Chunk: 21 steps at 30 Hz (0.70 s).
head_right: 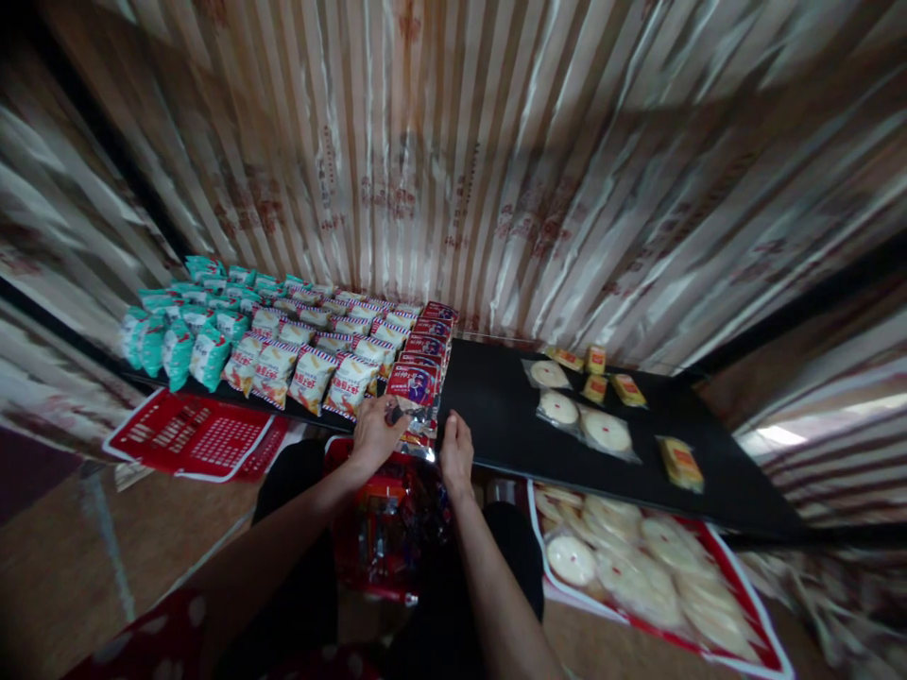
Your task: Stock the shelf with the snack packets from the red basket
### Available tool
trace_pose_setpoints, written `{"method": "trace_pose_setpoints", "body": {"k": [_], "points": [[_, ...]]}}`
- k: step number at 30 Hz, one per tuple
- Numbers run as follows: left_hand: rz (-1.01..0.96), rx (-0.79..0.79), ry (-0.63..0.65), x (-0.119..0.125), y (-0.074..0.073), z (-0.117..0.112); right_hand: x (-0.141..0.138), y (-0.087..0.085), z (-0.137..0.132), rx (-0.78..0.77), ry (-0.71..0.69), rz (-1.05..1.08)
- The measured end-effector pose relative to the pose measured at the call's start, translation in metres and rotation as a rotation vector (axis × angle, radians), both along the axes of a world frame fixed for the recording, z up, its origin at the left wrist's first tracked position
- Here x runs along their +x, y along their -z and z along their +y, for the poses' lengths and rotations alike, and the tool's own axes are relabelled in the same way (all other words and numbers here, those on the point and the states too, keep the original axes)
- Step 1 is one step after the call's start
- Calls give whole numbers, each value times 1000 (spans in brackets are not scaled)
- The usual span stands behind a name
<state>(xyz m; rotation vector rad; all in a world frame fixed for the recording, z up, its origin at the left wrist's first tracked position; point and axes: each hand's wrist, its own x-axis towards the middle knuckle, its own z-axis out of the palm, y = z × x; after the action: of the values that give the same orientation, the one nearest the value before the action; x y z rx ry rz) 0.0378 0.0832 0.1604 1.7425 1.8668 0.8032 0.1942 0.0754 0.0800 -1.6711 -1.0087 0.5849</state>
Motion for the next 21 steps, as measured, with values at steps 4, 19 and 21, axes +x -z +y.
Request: {"method": "trace_pose_setpoints", "body": {"k": [4, 19, 21], "points": [[-85, -13, -27, -2, 7, 0, 3, 6, 0, 15, 21, -29], [-291, 36, -85, -10, 12, -8, 3, 0, -8, -48, 46, 255], [-337, 50, -84, -12, 14, -10, 2, -6, -14, -18, 78, 298]]}}
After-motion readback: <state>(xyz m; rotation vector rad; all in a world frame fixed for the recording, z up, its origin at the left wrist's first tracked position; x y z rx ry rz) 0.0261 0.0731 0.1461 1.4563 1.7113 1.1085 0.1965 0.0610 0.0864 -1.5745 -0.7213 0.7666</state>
